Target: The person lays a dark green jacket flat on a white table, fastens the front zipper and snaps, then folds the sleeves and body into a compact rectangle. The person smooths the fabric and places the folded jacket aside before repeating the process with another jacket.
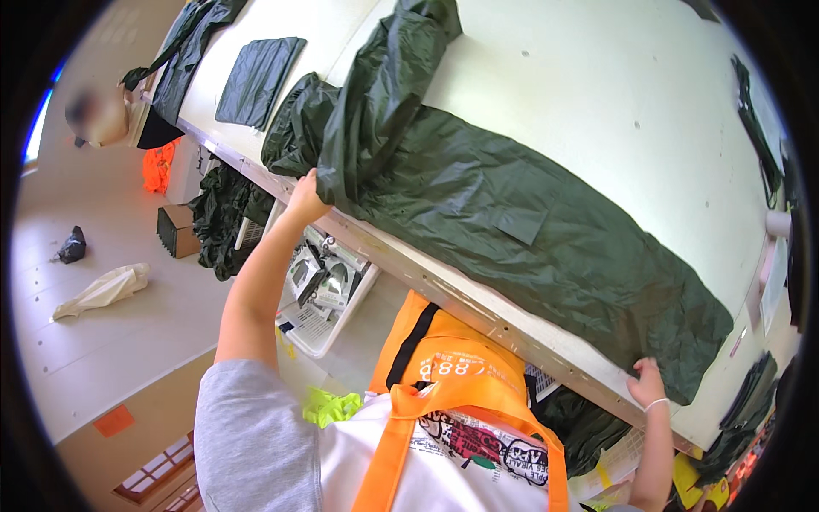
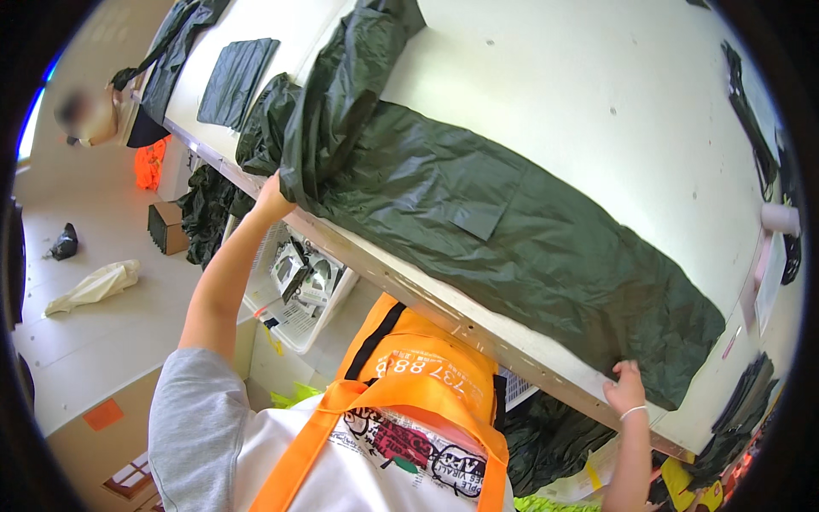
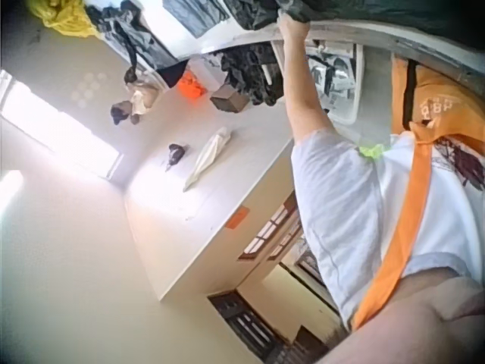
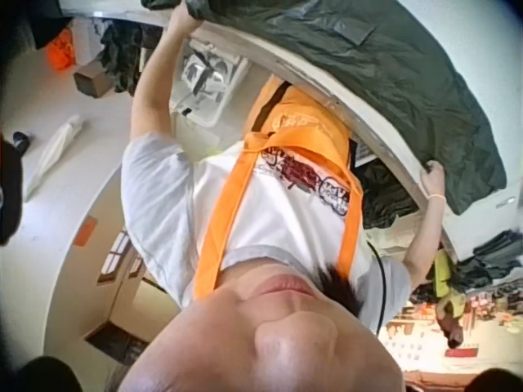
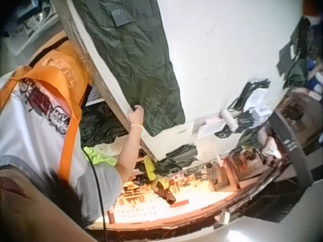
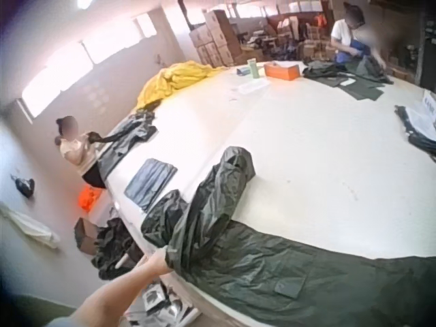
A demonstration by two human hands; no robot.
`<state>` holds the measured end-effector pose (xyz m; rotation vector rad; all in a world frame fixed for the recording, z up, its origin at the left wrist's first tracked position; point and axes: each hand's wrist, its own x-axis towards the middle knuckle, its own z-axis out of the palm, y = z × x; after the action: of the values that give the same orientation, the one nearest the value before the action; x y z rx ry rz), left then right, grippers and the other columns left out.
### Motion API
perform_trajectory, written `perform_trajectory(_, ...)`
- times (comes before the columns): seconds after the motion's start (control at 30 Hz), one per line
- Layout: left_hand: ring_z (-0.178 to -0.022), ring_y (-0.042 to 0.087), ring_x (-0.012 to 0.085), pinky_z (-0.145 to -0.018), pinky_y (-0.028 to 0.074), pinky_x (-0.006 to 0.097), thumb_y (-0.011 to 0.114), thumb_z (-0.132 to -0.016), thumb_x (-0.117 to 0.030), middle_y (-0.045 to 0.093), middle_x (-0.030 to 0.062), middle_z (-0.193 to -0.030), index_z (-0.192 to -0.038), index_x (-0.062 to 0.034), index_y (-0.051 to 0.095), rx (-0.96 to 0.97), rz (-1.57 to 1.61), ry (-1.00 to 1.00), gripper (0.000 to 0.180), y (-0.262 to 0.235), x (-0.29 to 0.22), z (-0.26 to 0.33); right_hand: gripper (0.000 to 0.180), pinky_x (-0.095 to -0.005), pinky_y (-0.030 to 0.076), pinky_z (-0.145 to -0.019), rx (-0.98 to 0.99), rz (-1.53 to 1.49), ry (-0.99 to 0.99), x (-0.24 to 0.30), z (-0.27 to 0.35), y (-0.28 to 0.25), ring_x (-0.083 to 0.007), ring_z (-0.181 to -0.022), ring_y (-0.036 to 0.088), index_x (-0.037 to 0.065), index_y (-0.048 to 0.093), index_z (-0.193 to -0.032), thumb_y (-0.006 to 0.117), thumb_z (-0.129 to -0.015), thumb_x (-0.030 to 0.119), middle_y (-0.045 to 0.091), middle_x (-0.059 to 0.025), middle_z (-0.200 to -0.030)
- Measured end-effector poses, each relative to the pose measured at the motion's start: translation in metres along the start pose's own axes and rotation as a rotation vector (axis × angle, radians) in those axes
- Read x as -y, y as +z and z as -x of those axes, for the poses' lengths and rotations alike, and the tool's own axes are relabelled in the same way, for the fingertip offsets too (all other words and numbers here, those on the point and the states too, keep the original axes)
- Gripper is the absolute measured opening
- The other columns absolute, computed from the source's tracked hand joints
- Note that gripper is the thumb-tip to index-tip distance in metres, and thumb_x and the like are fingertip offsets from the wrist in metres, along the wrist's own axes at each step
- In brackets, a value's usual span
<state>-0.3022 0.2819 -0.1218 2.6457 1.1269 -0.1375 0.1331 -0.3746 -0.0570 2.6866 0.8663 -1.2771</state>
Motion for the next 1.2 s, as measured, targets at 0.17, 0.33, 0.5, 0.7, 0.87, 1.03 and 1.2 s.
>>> perform_trajectory(0.17,-0.095,0.053,0.0394,-0.082,0.046,0.044,0.073,-0.061,-0.016,0.052,0.0194,-0.11,-0.109,-0.0028,0.055,0.086,0.001,-0.086,0.053,-0.016,-0.014,-0.001,0.023,-0.0423,0.047,-0.08,-0.385,0.163,-0.344,0.161,-0.08,-0.13,-0.0374,-0.09,0.057,-0.001,0.058,-0.106,0.052,-0.086,0.007,0.06,-0.0203,-0.097)
perform_trajectory(0.33,-0.099,0.052,0.0352,-0.085,0.045,0.04,0.076,-0.051,-0.01,0.053,0.0164,-0.108,-0.105,0.0028,0.056,0.192,-0.08,-0.03,0.059,-0.033,-0.026,0.002,0.024,-0.0402,0.047,-0.079,-0.656,0.065,-0.982,0.474,-0.184,-0.194,-0.0336,-0.092,0.057,0.003,0.059,-0.108,0.051,-0.088,0.013,0.059,-0.0161,-0.103)
perform_trajectory(0.5,-0.097,0.051,0.0293,-0.076,0.042,0.039,0.07,-0.053,-0.009,0.055,0.0091,-0.095,-0.085,-0.0043,0.06,0.138,0.044,0.161,0.033,-0.032,-0.018,-0.012,0.03,-0.0381,0.05,-0.084,-0.975,0.138,-0.682,0.666,-0.294,-0.218,-0.0317,-0.096,0.062,0.006,0.064,-0.105,0.059,-0.081,0.021,0.056,-0.0162,-0.122)
perform_trajectory(0.7,-0.095,0.052,0.0288,-0.076,0.043,0.039,0.068,-0.056,-0.006,0.054,0.0086,-0.092,-0.089,-0.0057,0.06,0.179,0.223,0.199,0.034,-0.033,-0.001,-0.02,0.046,-0.0321,0.048,-0.071,-0.492,-0.077,-0.425,0.598,-0.338,-0.252,-0.0186,-0.079,0.062,-0.001,0.066,-0.1,0.07,-0.075,0.037,0.067,-0.0117,-0.09)
perform_trajectory(0.87,-0.093,0.053,0.0302,-0.078,0.044,0.04,0.072,-0.056,-0.009,0.057,0.0094,-0.094,-0.095,-0.0044,0.058,0.211,0.426,0.209,0.042,-0.05,0.01,-0.023,0.038,-0.0363,0.041,-0.101,-0.432,-1.217,-0.552,0.366,-0.166,-0.259,-0.0212,-0.118,0.05,0.0,0.039,-0.133,0.044,-0.096,0.009,0.049,-0.0116,-0.131)
perform_trajectory(1.03,-0.091,0.053,0.0261,-0.076,0.042,0.038,0.063,-0.057,0.0,0.06,0.0041,-0.096,-0.094,-0.008,0.059,0.061,0.393,0.428,0.039,-0.083,-0.009,-0.043,0.046,-0.0322,0.043,-0.093,-0.331,-1.273,0.123,0.146,-0.008,-0.065,-0.0224,-0.11,0.054,0.004,0.046,-0.131,0.056,-0.091,0.023,0.053,-0.0102,-0.127)
perform_trajectory(1.2,-0.09,0.053,0.0266,-0.075,0.043,0.037,0.061,-0.056,0.002,0.059,0.0052,-0.097,-0.095,-0.0065,0.058,0.136,0.205,0.536,0.039,-0.078,-0.015,-0.044,0.055,-0.0286,0.045,-0.081,-0.519,-1.245,0.449,0.193,-0.009,-0.061,-0.0182,-0.101,0.058,0.004,0.051,-0.127,0.054,-0.089,0.044,0.059,-0.0084,-0.117)
